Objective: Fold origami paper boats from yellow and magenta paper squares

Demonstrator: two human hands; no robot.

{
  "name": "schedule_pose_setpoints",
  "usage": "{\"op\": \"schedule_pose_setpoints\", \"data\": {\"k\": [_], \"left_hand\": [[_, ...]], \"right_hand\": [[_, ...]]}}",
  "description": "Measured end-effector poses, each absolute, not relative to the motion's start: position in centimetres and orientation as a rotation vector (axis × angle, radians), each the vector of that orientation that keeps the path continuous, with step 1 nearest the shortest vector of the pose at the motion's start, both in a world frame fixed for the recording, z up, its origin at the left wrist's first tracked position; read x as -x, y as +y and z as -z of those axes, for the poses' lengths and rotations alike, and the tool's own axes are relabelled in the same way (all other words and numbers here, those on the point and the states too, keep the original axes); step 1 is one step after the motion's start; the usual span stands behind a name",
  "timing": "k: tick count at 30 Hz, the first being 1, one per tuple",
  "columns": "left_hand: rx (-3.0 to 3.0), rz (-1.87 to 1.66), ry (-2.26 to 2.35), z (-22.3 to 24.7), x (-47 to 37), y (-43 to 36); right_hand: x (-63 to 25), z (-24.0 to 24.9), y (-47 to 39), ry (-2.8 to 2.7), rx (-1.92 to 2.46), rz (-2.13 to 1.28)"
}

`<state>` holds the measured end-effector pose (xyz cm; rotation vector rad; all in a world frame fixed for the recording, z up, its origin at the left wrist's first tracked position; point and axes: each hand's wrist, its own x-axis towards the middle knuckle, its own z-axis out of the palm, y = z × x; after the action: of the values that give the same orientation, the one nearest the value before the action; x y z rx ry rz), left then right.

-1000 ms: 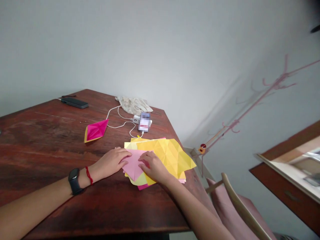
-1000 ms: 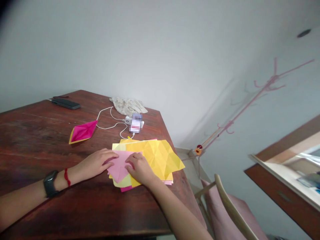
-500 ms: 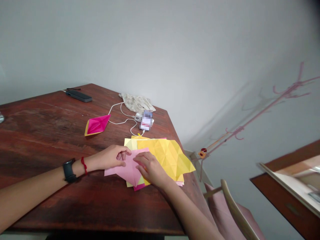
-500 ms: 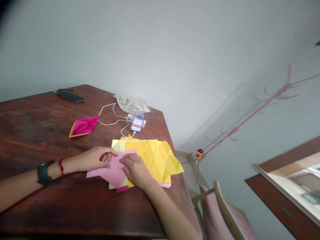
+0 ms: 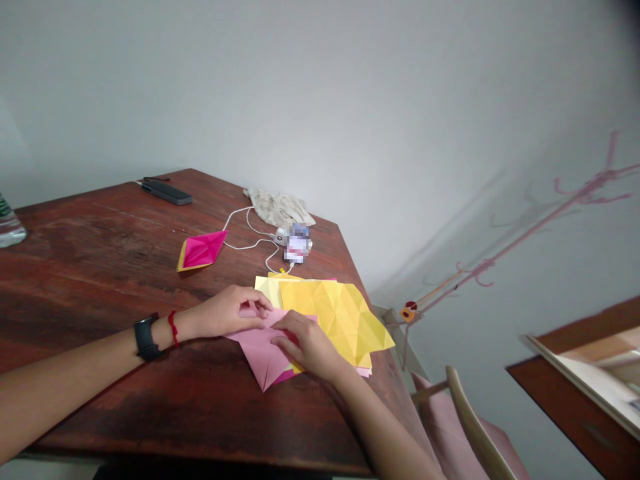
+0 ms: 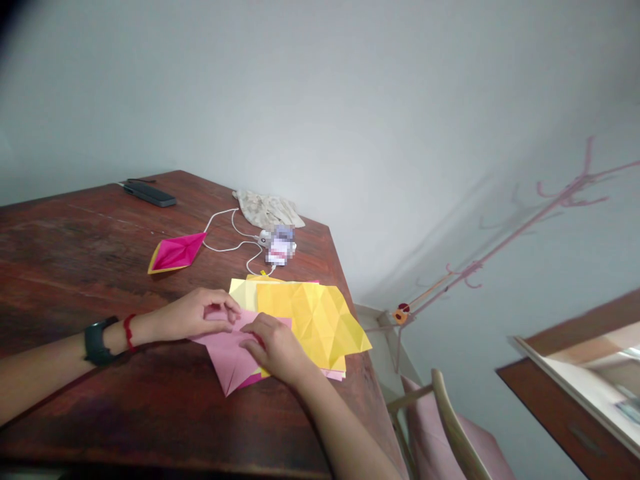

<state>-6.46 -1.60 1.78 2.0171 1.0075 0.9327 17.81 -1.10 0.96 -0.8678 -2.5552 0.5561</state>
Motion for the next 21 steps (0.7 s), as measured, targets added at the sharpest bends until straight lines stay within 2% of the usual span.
{"op": "schedule_pose_setpoints", "data": {"k": [3,8,13,21], "left_hand": [[-1.822,-1.171,1.018,-2.1,6.9,-1.1],[-1.033,-1.432,0.715,-2.1,8.2,0.3],[-1.013,-1.207,0.613,-1.5,8.1,0.0],[-1.26,-0.92,0.516,-0.6,6.0,-1.6]], "right_hand": [[-17.8,-1.2,-1.1,-2.457,0.903,-0.695],[-17.7,-2.1,-1.7,-2.294,0.855,-1.095],[-18.1,-1.6,-1.6,-1.869,0.755,-1.522],[-17.4,-0.4,-1.8,-1.573,0.554,-1.858]]}}
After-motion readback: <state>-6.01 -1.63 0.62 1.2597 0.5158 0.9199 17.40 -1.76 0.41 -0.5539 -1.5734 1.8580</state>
